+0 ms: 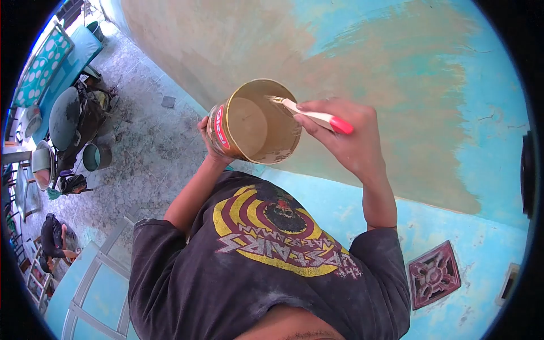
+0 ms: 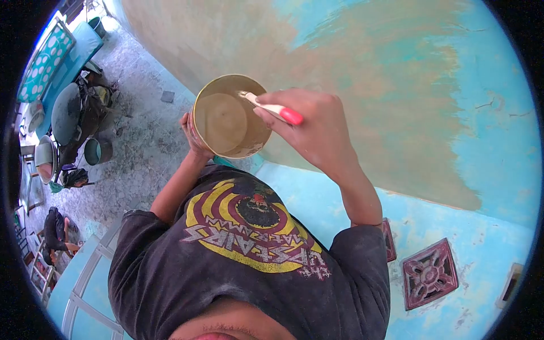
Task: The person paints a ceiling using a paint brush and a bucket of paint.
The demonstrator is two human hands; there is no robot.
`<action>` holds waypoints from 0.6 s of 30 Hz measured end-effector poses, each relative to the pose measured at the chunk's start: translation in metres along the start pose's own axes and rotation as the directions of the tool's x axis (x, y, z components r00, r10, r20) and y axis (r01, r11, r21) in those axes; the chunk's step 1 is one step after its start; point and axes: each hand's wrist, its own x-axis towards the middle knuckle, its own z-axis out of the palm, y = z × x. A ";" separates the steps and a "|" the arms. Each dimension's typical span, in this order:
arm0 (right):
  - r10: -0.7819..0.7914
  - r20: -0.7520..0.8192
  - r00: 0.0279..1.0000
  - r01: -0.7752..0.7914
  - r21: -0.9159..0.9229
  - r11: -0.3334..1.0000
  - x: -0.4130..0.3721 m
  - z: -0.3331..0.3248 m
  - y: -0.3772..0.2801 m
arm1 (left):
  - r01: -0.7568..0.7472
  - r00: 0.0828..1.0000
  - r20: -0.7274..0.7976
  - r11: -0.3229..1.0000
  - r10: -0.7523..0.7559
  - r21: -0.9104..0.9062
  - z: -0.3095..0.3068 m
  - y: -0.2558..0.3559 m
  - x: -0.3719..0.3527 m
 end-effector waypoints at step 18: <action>0.083 -0.171 0.982 -0.091 -0.043 0.995 -0.037 0.006 0.037 | 0.037 0.996 -0.084 0.998 -0.033 0.050 -0.008 0.004 0.025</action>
